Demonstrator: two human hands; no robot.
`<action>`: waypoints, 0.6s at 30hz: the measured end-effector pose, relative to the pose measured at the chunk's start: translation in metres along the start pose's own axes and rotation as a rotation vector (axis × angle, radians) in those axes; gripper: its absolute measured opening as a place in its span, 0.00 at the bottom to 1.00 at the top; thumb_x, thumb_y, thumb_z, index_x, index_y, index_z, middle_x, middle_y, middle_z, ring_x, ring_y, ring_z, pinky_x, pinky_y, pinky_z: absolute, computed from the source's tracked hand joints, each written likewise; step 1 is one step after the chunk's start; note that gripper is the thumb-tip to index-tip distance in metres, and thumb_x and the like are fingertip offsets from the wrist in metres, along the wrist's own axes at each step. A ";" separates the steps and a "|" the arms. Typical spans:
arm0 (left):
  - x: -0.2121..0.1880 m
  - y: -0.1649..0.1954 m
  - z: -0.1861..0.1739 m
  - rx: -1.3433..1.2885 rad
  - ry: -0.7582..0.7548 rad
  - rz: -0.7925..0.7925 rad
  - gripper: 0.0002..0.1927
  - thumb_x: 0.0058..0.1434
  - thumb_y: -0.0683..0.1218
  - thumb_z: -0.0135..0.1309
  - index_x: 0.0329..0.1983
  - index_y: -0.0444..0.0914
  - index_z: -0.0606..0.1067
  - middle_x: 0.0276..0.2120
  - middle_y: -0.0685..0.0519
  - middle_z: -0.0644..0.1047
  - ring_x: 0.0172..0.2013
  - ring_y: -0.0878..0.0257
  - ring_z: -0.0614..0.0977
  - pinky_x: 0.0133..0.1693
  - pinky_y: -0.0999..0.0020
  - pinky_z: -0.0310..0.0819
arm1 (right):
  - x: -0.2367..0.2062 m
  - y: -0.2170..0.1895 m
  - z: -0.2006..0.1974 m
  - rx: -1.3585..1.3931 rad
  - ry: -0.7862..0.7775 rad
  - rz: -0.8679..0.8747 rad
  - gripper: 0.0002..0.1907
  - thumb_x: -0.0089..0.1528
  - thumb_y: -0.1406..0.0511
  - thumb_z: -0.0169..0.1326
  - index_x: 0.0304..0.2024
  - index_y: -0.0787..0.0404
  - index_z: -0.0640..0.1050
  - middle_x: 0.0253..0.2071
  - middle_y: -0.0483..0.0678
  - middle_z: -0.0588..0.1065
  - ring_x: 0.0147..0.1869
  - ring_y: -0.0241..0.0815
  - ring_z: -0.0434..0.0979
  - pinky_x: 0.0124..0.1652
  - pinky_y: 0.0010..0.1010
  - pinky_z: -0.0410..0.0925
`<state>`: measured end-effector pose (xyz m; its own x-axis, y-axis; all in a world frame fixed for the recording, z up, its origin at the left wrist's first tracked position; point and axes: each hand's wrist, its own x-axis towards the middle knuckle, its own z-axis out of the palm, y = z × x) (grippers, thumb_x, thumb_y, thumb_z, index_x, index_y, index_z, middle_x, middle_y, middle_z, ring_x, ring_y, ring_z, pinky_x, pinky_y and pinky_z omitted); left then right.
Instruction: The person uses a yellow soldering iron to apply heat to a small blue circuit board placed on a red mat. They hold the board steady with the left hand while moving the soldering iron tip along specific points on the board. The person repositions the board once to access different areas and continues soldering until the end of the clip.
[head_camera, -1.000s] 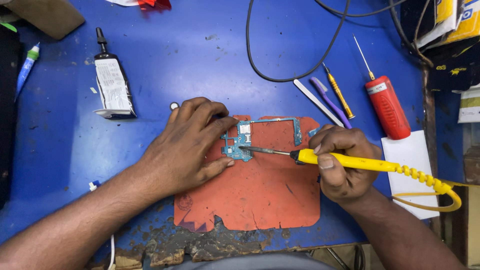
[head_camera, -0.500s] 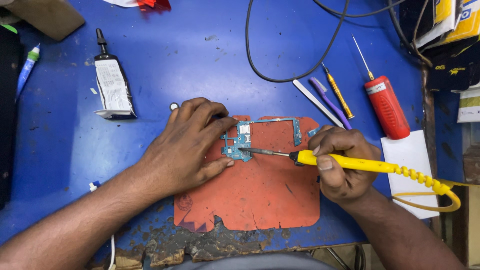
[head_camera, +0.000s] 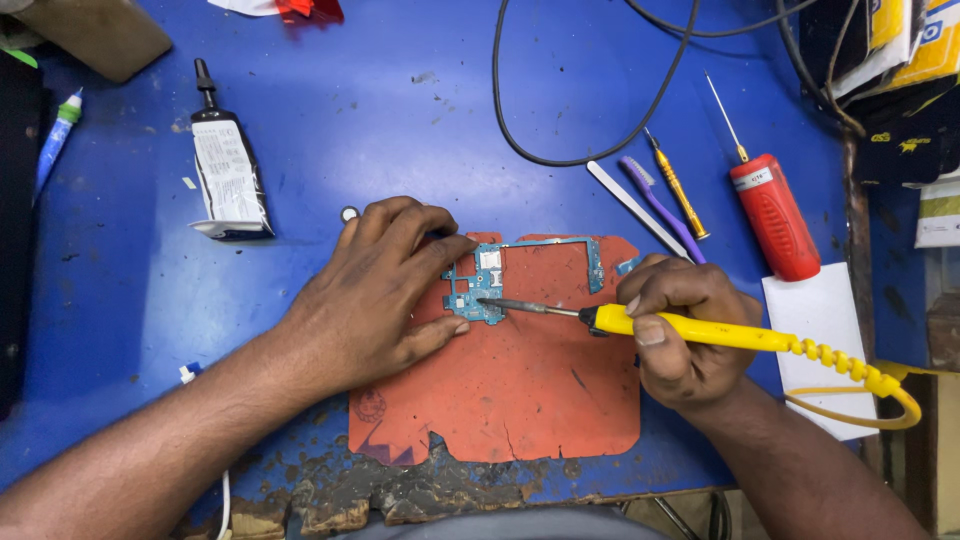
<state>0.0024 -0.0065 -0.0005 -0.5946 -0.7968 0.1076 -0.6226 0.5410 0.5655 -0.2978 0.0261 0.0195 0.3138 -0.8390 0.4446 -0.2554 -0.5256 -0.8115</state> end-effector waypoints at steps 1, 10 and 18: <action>0.000 0.000 0.000 -0.002 0.001 -0.002 0.39 0.48 0.57 0.69 0.61 0.39 0.72 0.57 0.47 0.67 0.60 0.47 0.65 0.58 0.44 0.63 | 0.000 0.000 -0.001 -0.006 0.002 0.002 0.10 0.71 0.63 0.48 0.40 0.64 0.67 0.28 0.48 0.71 0.25 0.33 0.70 0.30 0.27 0.69; 0.000 0.001 0.001 0.008 0.016 0.007 0.39 0.47 0.57 0.69 0.61 0.39 0.72 0.57 0.46 0.67 0.60 0.47 0.65 0.58 0.42 0.63 | -0.001 0.000 -0.001 -0.030 0.009 0.006 0.10 0.71 0.62 0.48 0.42 0.63 0.66 0.28 0.49 0.71 0.26 0.33 0.71 0.31 0.27 0.70; -0.001 0.000 0.001 0.002 0.003 -0.004 0.38 0.48 0.56 0.69 0.61 0.39 0.72 0.57 0.46 0.66 0.60 0.47 0.65 0.59 0.41 0.62 | -0.002 0.002 0.000 -0.022 0.012 0.003 0.10 0.72 0.63 0.48 0.42 0.63 0.66 0.29 0.49 0.71 0.26 0.34 0.71 0.31 0.28 0.70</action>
<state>0.0023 -0.0056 -0.0014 -0.5904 -0.7999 0.1078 -0.6261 0.5382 0.5641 -0.2992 0.0264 0.0172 0.3017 -0.8419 0.4474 -0.2759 -0.5263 -0.8043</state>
